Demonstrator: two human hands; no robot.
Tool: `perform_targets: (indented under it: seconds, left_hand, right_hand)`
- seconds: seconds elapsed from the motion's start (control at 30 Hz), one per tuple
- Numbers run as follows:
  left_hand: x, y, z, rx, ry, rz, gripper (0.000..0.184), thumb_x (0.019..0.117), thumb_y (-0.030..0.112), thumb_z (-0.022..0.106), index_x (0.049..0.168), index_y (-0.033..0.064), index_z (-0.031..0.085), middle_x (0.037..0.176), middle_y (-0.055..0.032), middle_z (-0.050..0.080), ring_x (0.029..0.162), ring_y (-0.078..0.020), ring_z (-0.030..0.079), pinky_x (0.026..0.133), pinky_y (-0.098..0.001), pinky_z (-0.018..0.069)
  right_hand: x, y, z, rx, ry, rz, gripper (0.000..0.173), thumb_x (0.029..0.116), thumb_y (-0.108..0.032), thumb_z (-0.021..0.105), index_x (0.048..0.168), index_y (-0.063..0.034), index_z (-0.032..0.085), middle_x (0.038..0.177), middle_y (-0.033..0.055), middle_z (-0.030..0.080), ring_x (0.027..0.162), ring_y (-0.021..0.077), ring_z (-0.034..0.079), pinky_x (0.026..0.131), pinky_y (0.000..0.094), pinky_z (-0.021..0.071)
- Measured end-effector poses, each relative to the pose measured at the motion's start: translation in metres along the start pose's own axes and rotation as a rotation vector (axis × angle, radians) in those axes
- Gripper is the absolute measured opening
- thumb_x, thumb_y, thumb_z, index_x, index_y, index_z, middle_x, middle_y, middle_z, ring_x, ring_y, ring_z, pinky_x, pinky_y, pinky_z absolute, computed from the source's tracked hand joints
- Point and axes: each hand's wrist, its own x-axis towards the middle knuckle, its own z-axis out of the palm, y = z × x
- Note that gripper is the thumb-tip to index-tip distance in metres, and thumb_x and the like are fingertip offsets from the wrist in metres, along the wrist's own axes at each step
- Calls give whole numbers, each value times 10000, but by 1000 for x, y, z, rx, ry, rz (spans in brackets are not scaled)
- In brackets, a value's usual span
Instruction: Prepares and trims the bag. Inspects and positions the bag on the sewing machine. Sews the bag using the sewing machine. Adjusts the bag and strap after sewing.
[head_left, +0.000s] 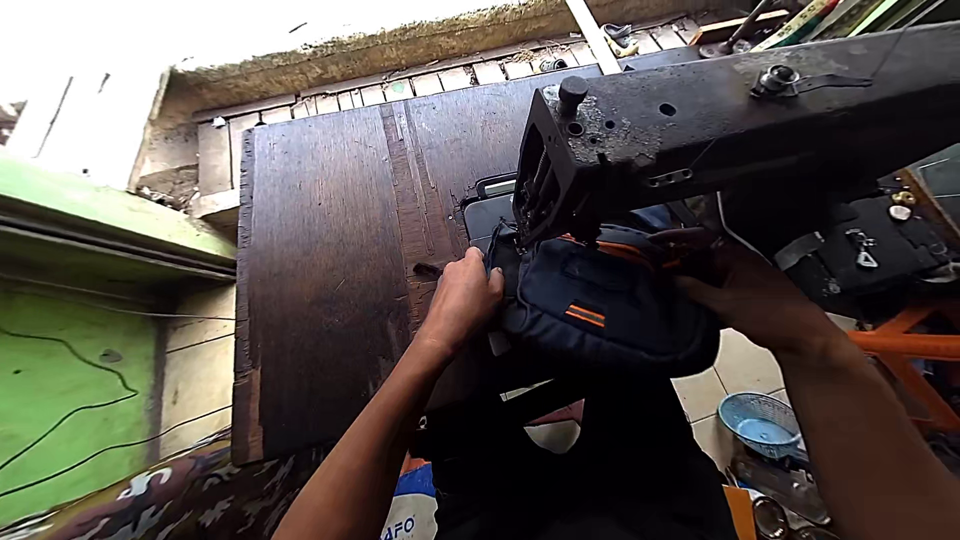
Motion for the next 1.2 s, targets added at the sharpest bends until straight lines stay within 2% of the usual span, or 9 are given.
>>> perform_targets:
  seconds: [0.17, 0.27, 0.33, 0.4, 0.5, 0.63, 0.83, 1.0, 1.2]
  left_hand:
    - [-4, 2, 13, -201, -70, -66, 236, 1064, 258, 548, 1023, 27, 572, 776, -112, 614, 697, -232, 654, 678, -440, 564]
    - [-7, 5, 21, -288, -94, -76, 244, 1068, 265, 554, 1016, 27, 570, 785, -105, 622, 695, -204, 659, 689, -408, 569]
    - [-7, 7, 26, -325, -81, -93, 248, 1067, 278, 559, 1023, 34, 571, 775, -92, 640, 687, -189, 681, 689, -394, 589]
    - [-6, 3, 28, -412, -96, -112, 247, 1068, 275, 563, 1044, 29, 569, 783, -93, 666, 675, -178, 707, 682, -375, 620]
    - [-7, -4, 27, -539, -120, -106, 241, 1062, 266, 583, 1076, 26, 572, 827, -105, 694, 711, -184, 736, 706, -375, 644]
    - [-6, -9, 30, -706, -90, -86, 294, 962, 259, 738, 1082, 37, 588, 806, -96, 675, 697, -187, 688, 671, -366, 596]
    - [-15, 8, 44, -993, 69, -165, 365, 859, 121, 830, 1108, 30, 578, 835, -102, 692, 704, -169, 684, 644, -321, 578]
    - [-21, 15, 52, -1071, 43, -194, 182, 987, 123, 682, 1105, 17, 594, 877, -105, 700, 762, -164, 696, 686, -308, 576]
    - [-22, 17, 51, -1004, 13, -206, 132, 1031, 149, 617, 1077, 25, 609, 838, -94, 688, 729, -155, 678, 662, -309, 559]
  right_hand:
    - [30, -15, -2, -452, 99, -266, 399, 949, -89, 596, 1343, -48, 641, 1344, 217, 609, 1213, 402, 603, 966, 648, 474]
    - [41, -12, 8, -684, 197, -377, 269, 1009, -33, 506, 1180, 79, 681, 1214, 311, 642, 1172, 511, 601, 1006, 676, 437]
    - [40, -11, 12, -775, 274, -371, 262, 1016, -19, 500, 1161, 48, 708, 1178, 272, 671, 1156, 487, 611, 1018, 658, 431]
    - [17, -25, 19, -811, 348, -333, 315, 1039, -38, 482, 1282, -2, 679, 1295, 246, 633, 1245, 459, 570, 1062, 644, 413]
    - [-28, -45, 52, -758, 411, -537, 367, 1029, -165, 491, 1306, -22, 686, 1409, 204, 616, 1332, 392, 564, 1113, 591, 430]
    - [-34, -57, 99, -645, 195, -803, 353, 1009, -201, 518, 1302, -141, 707, 1378, 76, 662, 1348, 298, 559, 1152, 535, 391]
    - [-1, -55, 97, -715, 9, -691, 396, 932, -267, 528, 1245, -156, 744, 1277, 25, 692, 1280, 265, 568, 1113, 514, 377]
    - [4, -58, 95, -697, 4, -655, 392, 927, -252, 506, 1202, -123, 756, 1255, 38, 702, 1221, 260, 606, 1058, 521, 409]
    - [16, -73, 97, -858, -118, -538, 372, 958, -301, 503, 1177, -210, 789, 1201, 58, 691, 1168, 288, 593, 1012, 533, 383]
